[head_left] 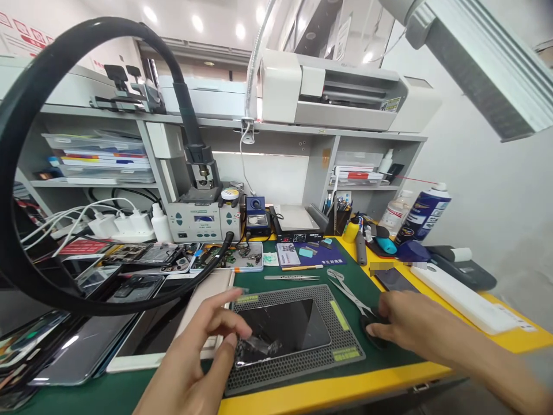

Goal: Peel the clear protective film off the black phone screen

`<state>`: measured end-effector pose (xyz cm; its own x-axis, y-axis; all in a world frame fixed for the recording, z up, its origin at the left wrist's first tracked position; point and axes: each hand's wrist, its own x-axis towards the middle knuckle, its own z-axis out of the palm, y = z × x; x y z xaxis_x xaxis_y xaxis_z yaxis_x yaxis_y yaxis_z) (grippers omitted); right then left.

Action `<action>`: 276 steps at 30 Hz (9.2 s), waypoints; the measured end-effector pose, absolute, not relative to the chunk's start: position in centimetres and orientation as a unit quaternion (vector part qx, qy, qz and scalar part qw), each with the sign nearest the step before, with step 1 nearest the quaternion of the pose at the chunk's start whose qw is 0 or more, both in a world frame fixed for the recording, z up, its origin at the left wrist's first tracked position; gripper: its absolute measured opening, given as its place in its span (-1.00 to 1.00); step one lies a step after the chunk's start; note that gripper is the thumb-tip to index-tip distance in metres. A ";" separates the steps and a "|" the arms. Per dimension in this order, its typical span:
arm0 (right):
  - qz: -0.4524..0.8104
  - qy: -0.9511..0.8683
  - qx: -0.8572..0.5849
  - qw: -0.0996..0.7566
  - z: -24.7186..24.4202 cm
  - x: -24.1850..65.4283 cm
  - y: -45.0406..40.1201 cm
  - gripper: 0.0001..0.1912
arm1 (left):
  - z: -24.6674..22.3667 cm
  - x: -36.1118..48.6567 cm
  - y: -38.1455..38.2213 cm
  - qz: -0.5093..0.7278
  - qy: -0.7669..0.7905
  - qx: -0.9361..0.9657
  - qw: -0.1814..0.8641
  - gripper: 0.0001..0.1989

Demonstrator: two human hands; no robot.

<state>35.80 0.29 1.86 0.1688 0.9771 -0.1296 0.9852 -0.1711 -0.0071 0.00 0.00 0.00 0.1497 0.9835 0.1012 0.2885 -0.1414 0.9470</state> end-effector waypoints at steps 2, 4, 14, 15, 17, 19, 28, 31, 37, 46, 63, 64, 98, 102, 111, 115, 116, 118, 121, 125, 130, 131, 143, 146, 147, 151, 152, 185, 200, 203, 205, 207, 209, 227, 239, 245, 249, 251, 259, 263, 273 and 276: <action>-0.073 0.649 0.757 0.035 2.8 35.4 0.4 -0.78 | 0.7 -0.1 1.2 0.377 0.482 0.668 0.424 -0.61; -0.104 0.657 0.746 0.014 3.9 34.2 0.1 -0.76 | 1.1 -0.1 2.5 0.344 0.460 0.696 0.431 -0.57; -0.427 0.681 0.577 -0.143 5.4 26.8 3.8 -0.71 | 1.9 1.5 6.9 0.268 0.414 0.693 0.525 -0.61; -0.448 0.683 0.561 -0.137 5.3 26.3 4.5 -0.74 | 1.6 1.5 7.1 0.275 0.412 0.684 0.536 -0.62; -0.476 0.681 0.542 -0.123 5.1 25.6 5.7 -0.78 | 1.0 1.5 7.5 0.283 0.413 0.671 0.547 -0.63; -0.498 0.678 0.530 -0.108 4.9 25.2 6.7 -0.79 | 0.5 1.4 7.7 0.277 0.422 0.675 0.538 -0.63; -0.529 0.677 0.503 -0.086 3.3 25.1 9.0 -0.84 | -0.3 1.4 7.8 0.222 0.456 0.735 0.449 -0.54; -0.525 0.674 0.513 -0.091 3.0 25.2 8.9 -0.83 | -0.5 1.5 7.9 0.210 0.467 0.731 0.451 -0.52; -0.520 0.661 0.531 -0.106 2.9 25.7 8.2 -0.76 | -0.2 1.9 7.8 0.205 0.482 0.713 0.466 -0.52; -0.501 0.669 0.534 -0.126 2.7 25.8 7.7 -0.74 | 0.4 2.6 7.7 0.206 0.498 0.695 0.476 -0.62; -0.399 0.730 0.542 -0.115 1.1 25.5 5.8 -0.73 | -0.3 2.5 7.8 0.204 0.528 0.694 0.445 -0.64; -0.381 0.738 0.546 -0.115 1.0 25.5 5.6 -0.73 | -0.3 2.5 7.8 0.206 0.525 0.696 0.444 -0.64; -0.293 0.813 0.493 -0.099 1.3 24.8 5.1 -0.74 | -0.7 2.4 7.8 0.226 0.521 0.648 0.507 -0.64; -0.238 0.839 0.488 -0.040 1.3 24.3 5.1 -0.65 | -0.6 2.4 7.8 0.222 0.519 0.655 0.503 -0.64; -0.159 0.873 0.457 -0.053 0.6 24.6 4.8 -0.69 | -0.2 3.0 7.7 0.224 0.523 0.693 0.443 -0.65; -0.142 0.879 0.451 -0.058 0.2 24.7 4.7 -0.66 | -0.2 3.0 7.6 0.229 0.519 0.700 0.434 -0.67; -0.140 0.879 0.451 -0.059 0.1 24.7 4.7 -0.66 | -0.1 3.0 7.5 0.230 0.517 0.701 0.434 -0.69; -0.137 0.881 0.450 -0.060 0.0 24.7 4.7 -0.65 | 0.0 3.0 7.4 0.236 0.516 0.703 0.428 -0.70; -0.131 0.883 0.447 -0.062 -0.2 24.8 4.8 -0.65 | 0.1 3.2 7.5 0.239 0.517 0.709 0.416 -0.68; -0.123 0.886 0.443 -0.062 -0.2 24.9 4.7 -0.66 | -0.1 3.2 7.6 0.239 0.519 0.714 0.405 -0.67; -0.127 0.889 0.436 -0.060 -0.2 25.0 4.7 -0.66 | -0.5 2.9 7.3 0.242 0.515 0.724 0.390 -0.67; -0.125 0.888 0.438 -0.061 -0.2 25.0 4.7 -0.66 | -0.6 2.8 7.3 0.242 0.515 0.724 0.390 -0.67; -0.119 0.888 0.441 -0.059 -0.3 24.9 4.8 -0.63 | -1.1 3.0 7.3 0.225 0.512 0.725 0.401 -0.63; -0.121 0.890 0.436 -0.056 -0.4 25.0 4.7 -0.65 | -1.0 3.1 7.4 0.218 0.518 0.728 0.391 -0.63; -0.120 0.891 0.434 -0.055 -0.4 25.0 4.6 -0.65 | -1.0 3.1 7.4 0.218 0.518 0.731 0.386 -0.64; -0.107 0.895 0.430 -0.060 -0.5 24.9 4.5 -0.61 | -1.0 3.0 7.6 0.222 0.516 0.738 0.374 -0.66; -0.102 0.895 0.429 -0.062 -0.4 24.9 4.5 -0.60 | -1.0 2.9 7.6 0.222 0.515 0.739 0.373 -0.67; -0.029 0.915 0.396 -0.071 -0.8 24.6 4.6 -0.62 | -1.1 2.4 7.0 0.267 0.489 0.800 0.223 -0.62; -0.023 0.916 0.393 -0.084 -1.2 24.4 4.7 -0.66 | -1.3 2.4 7.2 0.274 0.478 0.804 0.223 -0.61; -0.017 0.916 0.394 -0.072 -1.3 24.3 4.7 -0.62 | -1.3 2.2 7.2 0.271 0.472 0.807 0.229 -0.61; -0.014 0.917 0.394 -0.062 -1.3 24.3 4.8 -0.59 | -1.4 2.2 7.2 0.265 0.473 0.807 0.236 -0.61; -0.013 0.918 0.391 -0.060 -1.3 24.3 4.7 -0.59 | -1.4 2.2 7.2 0.259 0.478 0.804 0.240 -0.61; -0.013 0.920 0.386 -0.064 -1.3 24.3 4.7 -0.61 | -1.5 2.2 7.2 0.256 0.481 0.802 0.243 -0.62; -0.024 0.919 0.391 -0.042 -1.8 24.1 4.7 -0.51 | -1.0 2.3 6.9 0.250 0.497 0.790 0.258 -0.64; -0.024 0.920 0.386 -0.063 -3.2 23.9 5.0 -0.61 | -2.0 1.7 7.5 0.286 0.482 0.806 0.192 -0.63; -0.026 0.917 0.394 -0.063 -2.9 23.7 5.1 -0.57 | -1.7 1.7 7.5 0.292 0.479 0.809 0.176 -0.63; -0.023 0.917 0.393 -0.056 -2.9 23.6 5.1 -0.53 | -1.6 1.6 7.3 0.299 0.481 0.803 0.187 -0.62; -0.016 0.919 0.390 -0.055 -3.3 23.6 5.2 -0.51 | -1.7 1.5 7.3 0.298 0.483 0.802 0.188 -0.62; 0.027 0.918 0.389 -0.065 -4.7 23.0 5.6 -0.38 | -1.8 1.6 7.2 0.286 0.487 0.800 0.200 -0.62; -0.008 0.914 0.402 -0.046 -3.4 22.8 6.0 -0.39 | -1.5 1.7 7.1 0.288 0.494 0.793 0.210 -0.62; -0.115 0.885 0.446 -0.063 -1.9 23.1 5.9 -0.58 | -1.6 1.3 7.1 0.301 0.493 0.787 0.220 -0.64; -0.089 0.897 0.429 -0.054 -2.3 23.1 5.9 -0.50 | -1.6 1.4 7.3 0.301 0.489 0.789 0.220 -0.65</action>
